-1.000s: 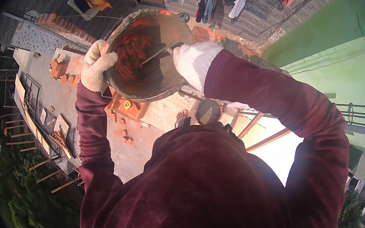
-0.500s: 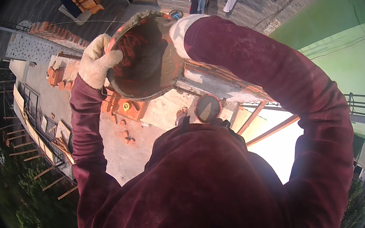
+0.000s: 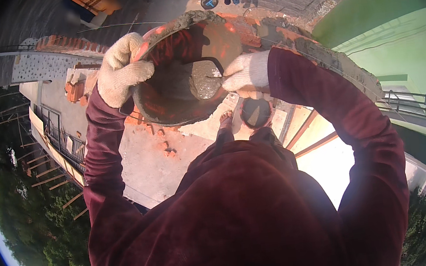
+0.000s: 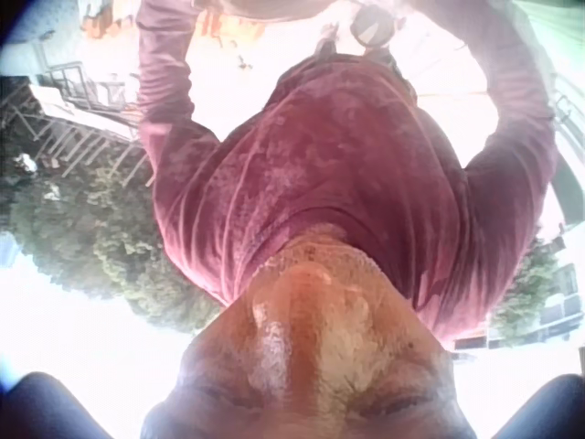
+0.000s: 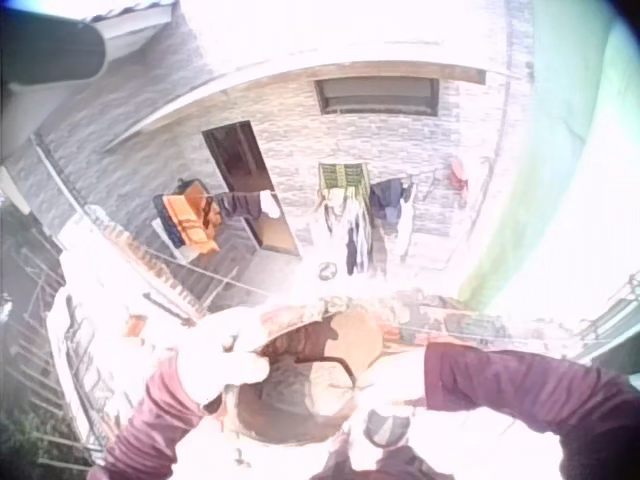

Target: The person scoops mortar from a pan with a trowel and applies it to a brick wall, then places bricks onto the mortar and taps them into position. The person repeats this process to extend the wall.

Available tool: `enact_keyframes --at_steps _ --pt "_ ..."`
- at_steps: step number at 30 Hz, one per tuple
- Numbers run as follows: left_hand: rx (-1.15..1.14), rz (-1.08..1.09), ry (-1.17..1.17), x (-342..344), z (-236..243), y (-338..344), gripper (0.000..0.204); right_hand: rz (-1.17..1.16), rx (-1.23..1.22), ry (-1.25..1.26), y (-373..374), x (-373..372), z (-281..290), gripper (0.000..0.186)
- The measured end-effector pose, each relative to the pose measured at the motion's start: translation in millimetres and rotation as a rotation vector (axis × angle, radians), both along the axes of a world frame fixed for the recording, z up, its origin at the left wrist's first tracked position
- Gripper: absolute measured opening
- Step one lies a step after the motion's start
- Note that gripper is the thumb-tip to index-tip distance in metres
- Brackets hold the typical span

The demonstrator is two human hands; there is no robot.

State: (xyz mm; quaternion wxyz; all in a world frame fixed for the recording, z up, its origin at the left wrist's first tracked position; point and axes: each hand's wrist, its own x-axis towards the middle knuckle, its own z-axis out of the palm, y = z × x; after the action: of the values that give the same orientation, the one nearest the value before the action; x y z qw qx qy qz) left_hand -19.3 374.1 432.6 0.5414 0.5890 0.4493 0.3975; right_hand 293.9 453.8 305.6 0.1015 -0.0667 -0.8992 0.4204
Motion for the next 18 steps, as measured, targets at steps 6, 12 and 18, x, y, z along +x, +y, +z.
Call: enact_keyframes --at_steps 6,12,18 --pt "0.007 0.189 -0.135 24.0 -40.6 -21.9 0.026 -0.031 -0.004 0.096 -43.0 20.1 -7.3 0.028" --pt "0.006 0.482 -0.153 58.7 -76.3 -65.0 0.017 -0.117 0.420 0.355 -57.1 41.9 1.5 0.023" --pt "0.006 0.653 -0.178 86.6 -128.6 -69.9 0.020 -0.394 -1.073 -0.033 -74.7 90.6 -23.2 0.024"
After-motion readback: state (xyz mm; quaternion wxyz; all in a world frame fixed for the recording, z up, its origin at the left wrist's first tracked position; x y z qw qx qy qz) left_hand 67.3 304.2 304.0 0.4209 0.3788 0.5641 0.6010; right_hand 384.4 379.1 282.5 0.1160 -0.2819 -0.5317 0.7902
